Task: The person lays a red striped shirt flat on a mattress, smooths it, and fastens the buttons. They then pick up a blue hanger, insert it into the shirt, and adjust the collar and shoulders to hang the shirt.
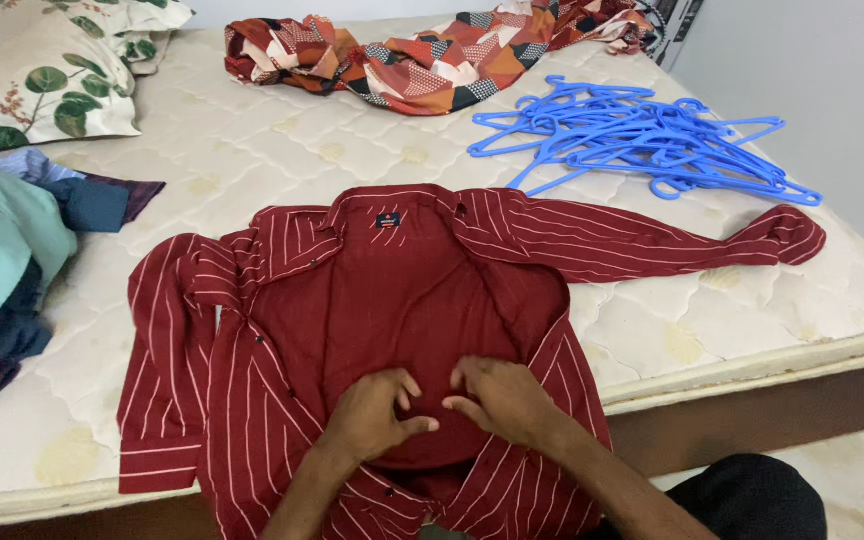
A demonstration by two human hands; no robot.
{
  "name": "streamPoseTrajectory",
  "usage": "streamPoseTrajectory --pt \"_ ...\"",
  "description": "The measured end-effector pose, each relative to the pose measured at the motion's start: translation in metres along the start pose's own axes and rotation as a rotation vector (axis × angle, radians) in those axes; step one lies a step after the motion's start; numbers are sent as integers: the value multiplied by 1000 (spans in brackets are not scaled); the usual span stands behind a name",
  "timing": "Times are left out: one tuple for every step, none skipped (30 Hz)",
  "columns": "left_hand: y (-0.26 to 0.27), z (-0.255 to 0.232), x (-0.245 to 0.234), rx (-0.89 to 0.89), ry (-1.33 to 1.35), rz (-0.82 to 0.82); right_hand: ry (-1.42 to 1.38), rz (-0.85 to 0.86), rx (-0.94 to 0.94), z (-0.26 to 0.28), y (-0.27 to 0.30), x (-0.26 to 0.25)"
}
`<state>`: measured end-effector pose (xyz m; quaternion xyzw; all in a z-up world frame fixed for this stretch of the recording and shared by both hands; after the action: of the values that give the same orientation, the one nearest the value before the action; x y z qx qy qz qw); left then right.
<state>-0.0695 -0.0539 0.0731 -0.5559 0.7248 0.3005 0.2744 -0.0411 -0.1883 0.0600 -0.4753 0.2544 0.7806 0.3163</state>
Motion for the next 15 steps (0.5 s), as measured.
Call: streamPoseTrajectory --pt "0 1 7 -15 -76 55 48 -63 19 -1 0 -7" --pt "1 3 14 -31 -152 107 79 -80 -21 3 1 -8" --pt "0 7 22 -46 -229 158 111 -97 -61 7 1 -7" --pt "-4 1 29 27 -354 139 142 -116 -103 9 0 -6" --pt "-4 -5 43 101 -479 120 163 -76 -70 2 -3 0" --pt "-2 -7 60 171 -603 102 182 -33 -41 -4 -5 8" --pt "-2 -8 78 226 -675 84 201 11 -13 -10 -8 16" --pt "-4 -8 95 277 -747 66 200 -8 -34 -10 -10 18" --pt "-7 -5 107 328 -819 47 200 -27 -55 -12 -11 18" --pt "-11 -5 110 357 -760 -35 199 -46 -68 -14 -9 19" --pt "-12 -6 110 385 -700 -118 208 -66 -84 -14 -9 20" --pt "-11 -9 108 410 -635 -201 220 -84 -100 -14 -8 20" --pt "-12 -6 112 403 -594 -179 233 -101 -116 -13 -7 20" --pt "-14 -4 111 396 -558 -161 246 -91 -92 -15 -6 21" --pt "-15 -3 109 388 -523 -144 260 -81 -68 -15 -3 22"
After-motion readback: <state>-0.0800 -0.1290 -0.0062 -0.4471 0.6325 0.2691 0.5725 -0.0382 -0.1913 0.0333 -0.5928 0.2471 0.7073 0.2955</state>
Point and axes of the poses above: each hand's wrist, its own y-axis away from the middle knuckle, its own x-axis out of the palm, z = x × y, the point moved 10 cm from there along -y, towards the middle knuckle, and after that the axes turned 1 degree about x, right-handed, at the moved point
